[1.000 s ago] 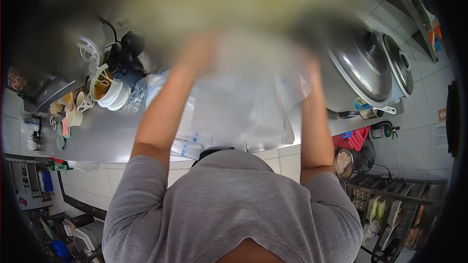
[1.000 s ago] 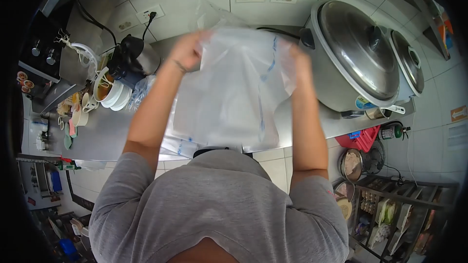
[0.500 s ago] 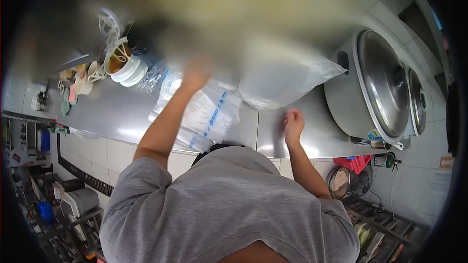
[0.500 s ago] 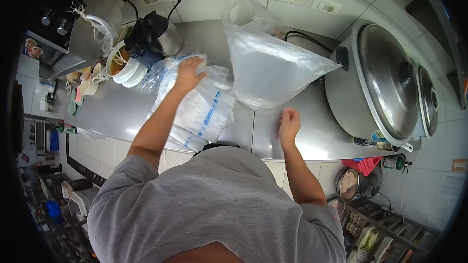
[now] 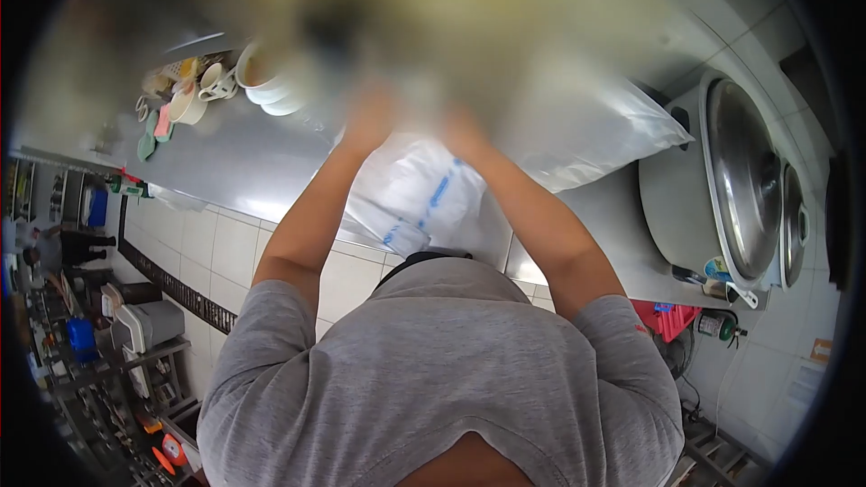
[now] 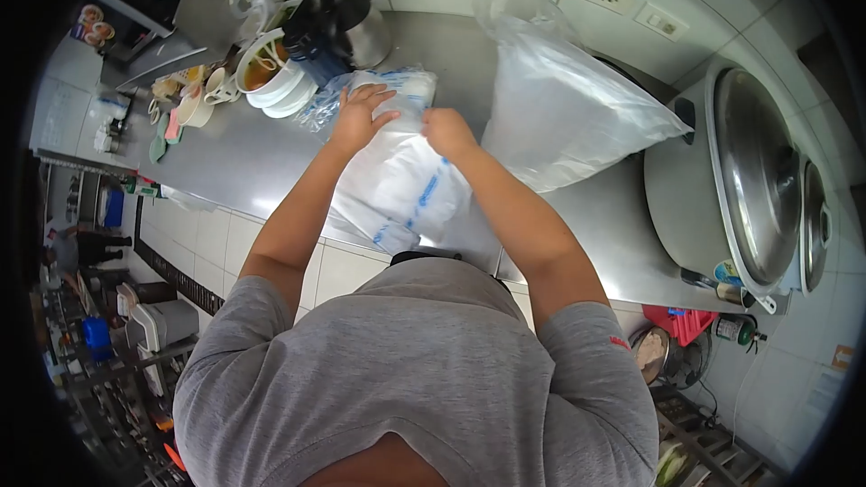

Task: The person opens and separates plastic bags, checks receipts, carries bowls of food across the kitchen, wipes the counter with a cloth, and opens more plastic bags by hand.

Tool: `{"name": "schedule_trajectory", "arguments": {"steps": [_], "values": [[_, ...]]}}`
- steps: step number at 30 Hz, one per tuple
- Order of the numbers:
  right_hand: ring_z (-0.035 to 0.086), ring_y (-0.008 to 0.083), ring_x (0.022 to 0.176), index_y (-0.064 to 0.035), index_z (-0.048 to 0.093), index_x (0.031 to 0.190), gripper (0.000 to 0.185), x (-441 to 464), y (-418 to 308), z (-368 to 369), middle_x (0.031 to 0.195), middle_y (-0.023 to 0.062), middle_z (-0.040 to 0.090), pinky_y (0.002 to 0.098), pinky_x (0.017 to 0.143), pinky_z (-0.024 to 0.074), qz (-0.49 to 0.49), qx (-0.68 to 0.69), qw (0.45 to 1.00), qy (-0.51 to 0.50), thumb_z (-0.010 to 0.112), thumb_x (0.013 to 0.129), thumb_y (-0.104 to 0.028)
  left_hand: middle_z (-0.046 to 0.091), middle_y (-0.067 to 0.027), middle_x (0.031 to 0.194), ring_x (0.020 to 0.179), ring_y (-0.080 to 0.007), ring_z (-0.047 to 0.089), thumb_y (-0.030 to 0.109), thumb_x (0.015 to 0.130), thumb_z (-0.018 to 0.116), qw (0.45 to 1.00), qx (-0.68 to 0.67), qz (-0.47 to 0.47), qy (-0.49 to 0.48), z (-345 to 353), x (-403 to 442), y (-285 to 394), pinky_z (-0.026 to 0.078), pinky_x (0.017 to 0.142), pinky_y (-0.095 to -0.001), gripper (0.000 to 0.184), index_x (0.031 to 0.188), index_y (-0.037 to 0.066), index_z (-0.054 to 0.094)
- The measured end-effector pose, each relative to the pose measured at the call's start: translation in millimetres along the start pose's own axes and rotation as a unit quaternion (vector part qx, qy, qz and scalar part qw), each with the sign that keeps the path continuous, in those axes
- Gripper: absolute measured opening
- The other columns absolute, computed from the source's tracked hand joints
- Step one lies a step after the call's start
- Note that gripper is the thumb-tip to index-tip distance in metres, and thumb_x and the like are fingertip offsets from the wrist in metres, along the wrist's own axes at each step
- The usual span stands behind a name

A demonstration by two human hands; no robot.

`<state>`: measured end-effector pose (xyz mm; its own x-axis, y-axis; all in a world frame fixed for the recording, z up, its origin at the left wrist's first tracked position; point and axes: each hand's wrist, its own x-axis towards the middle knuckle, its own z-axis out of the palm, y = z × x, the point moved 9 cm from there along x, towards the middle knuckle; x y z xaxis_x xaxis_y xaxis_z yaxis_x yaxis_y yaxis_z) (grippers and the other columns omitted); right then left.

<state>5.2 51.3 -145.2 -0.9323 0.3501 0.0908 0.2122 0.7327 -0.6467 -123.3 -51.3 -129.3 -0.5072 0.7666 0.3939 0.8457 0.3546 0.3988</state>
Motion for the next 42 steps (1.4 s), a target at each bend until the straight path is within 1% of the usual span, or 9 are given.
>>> {"name": "schedule_trajectory", "arguments": {"steps": [4, 5, 11, 18, 23, 30, 34, 36, 42], "values": [[0.062, 0.0374, 0.078, -0.0028, 0.061, 0.091, 0.014, -5.9, -16.9, -25.6, 0.083, 0.0216, 0.064, 0.0430, 0.072, 0.0476, -0.055, -0.019, 0.991, 0.119, 0.063, 0.080, -0.011, 0.067, -0.0087, 0.097, 0.104, -0.0268, 0.057, 0.024, 0.078, 0.071, 0.997, -0.022, -0.060, -0.050, 6.7, -18.1, -59.9, 0.036, 0.100, -0.0405, 0.021, 0.092, 0.010, 0.072], [0.062, 0.0368, 0.077, -0.0030, 0.061, 0.091, 0.015, -6.2, -20.7, -30.8, 0.082, 0.0205, 0.064, 0.0430, 0.071, 0.0474, -0.040, -0.036, 0.992, 0.118, 0.064, 0.080, -0.013, 0.069, -0.0077, 0.093, 0.092, -0.0204, 0.061, 0.016, 0.078, 0.072, 0.997, -0.051, -0.054, 0.012, 2.0, -22.4, -68.5, 0.046, 0.086, -0.0313, 0.016, 0.091, 0.006, 0.071], [0.061, 0.0327, 0.069, -0.0055, 0.062, 0.093, 0.014, -28.9, -68.3, -91.7, 0.080, 0.0148, 0.065, 0.0386, 0.064, 0.0472, -0.088, 0.014, 0.968, 0.233, 0.063, 0.084, -0.016, 0.067, -0.0054, 0.092, 0.081, -0.0080, 0.058, 0.002, 0.079, 0.068, 0.895, -0.405, -0.186, 0.006, -65.6, -16.5, -30.0, 0.045, 0.077, -0.0228, 0.014, 0.093, 0.003, 0.068], [0.061, 0.0211, 0.065, -0.0056, 0.063, 0.088, 0.007, -67.1, -119.8, -157.9, 0.075, 0.0101, 0.065, 0.0290, 0.064, 0.0479, -0.055, 0.160, 0.958, 0.231, 0.062, 0.087, -0.012, 0.063, -0.0006, 0.085, 0.074, -0.0058, 0.055, 0.000, 0.075, 0.073, 0.826, -0.548, -0.132, 0.015, -142.7, 5.4, 80.0, 0.044, 0.070, -0.0198, 0.015, 0.083, 0.006, 0.061], [0.062, 0.0199, 0.081, -0.0010, 0.064, 0.092, 0.011, -105.9, -122.3, -206.3, 0.086, 0.0093, 0.066, 0.0287, 0.075, 0.0475, -0.034, 0.078, 0.954, 0.289, 0.058, 0.089, -0.010, 0.062, 0.0005, 0.083, 0.074, -0.0079, 0.055, 0.010, 0.078, 0.073, 0.953, -0.300, -0.041, -0.032, -179.3, 13.9, 128.3, 0.042, 0.068, -0.0220, 0.020, 0.068, 0.007, 0.056], [0.056, 0.0247, 0.099, 0.0023, 0.060, 0.085, 0.010, -143.6, -155.2, -243.5, 0.097, 0.0103, 0.064, 0.0329, 0.087, 0.0430, -0.123, -0.004, 0.932, 0.340, 0.054, 0.089, -0.005, 0.063, 0.0002, 0.077, 0.079, -0.0077, 0.057, 0.016, 0.081, 0.071, 0.754, -0.637, 0.012, -0.161, -180.6, 13.4, 200.7, 0.044, 0.072, -0.0240, 0.019, 0.071, 0.005, 0.059], [0.056, 0.0198, 0.089, 0.0023, 0.057, 0.080, 0.013, -171.4, -161.1, -268.7, 0.089, 0.0096, 0.062, 0.0320, 0.084, 0.0434, -0.123, -0.121, 0.901, 0.398, 0.053, 0.090, -0.006, 0.063, -0.0001, 0.078, 0.079, -0.0084, 0.057, 0.018, 0.082, 0.071, 0.837, -0.514, 0.025, -0.186, -160.7, 17.1, 206.6, 0.045, 0.074, -0.0250, 0.017, 0.075, 0.005, 0.061], [0.054, 0.0152, 0.077, 0.0025, 0.056, 0.076, 0.018, -173.4, -137.1, -270.6, 0.083, 0.0088, 0.058, 0.0324, 0.081, 0.0432, -0.067, 0.099, 0.934, 0.337, 0.054, 0.091, -0.008, 0.063, -0.0007, 0.078, 0.078, -0.0090, 0.057, 0.020, 0.084, 0.068, 0.910, -0.378, 0.044, -0.163, -155.4, 19.6, 208.5, 0.045, 0.075, -0.0256, 0.016, 0.079, 0.005, 0.063], [0.056, 0.0148, 0.069, -0.0038, 0.053, 0.066, 0.032, -176.2, -113.5, -255.1, 0.064, 0.0024, 0.054, 0.0393, 0.090, 0.0442, -0.152, 0.438, 0.878, 0.115, 0.059, 0.091, -0.022, 0.062, -0.0021, 0.074, 0.072, -0.0100, 0.056, 0.023, 0.086, 0.065, 0.713, -0.671, -0.067, -0.192, -132.2, 28.6, 220.9, 0.044, 0.065, -0.0246, 0.023, 0.074, 0.004, 0.061]]}}
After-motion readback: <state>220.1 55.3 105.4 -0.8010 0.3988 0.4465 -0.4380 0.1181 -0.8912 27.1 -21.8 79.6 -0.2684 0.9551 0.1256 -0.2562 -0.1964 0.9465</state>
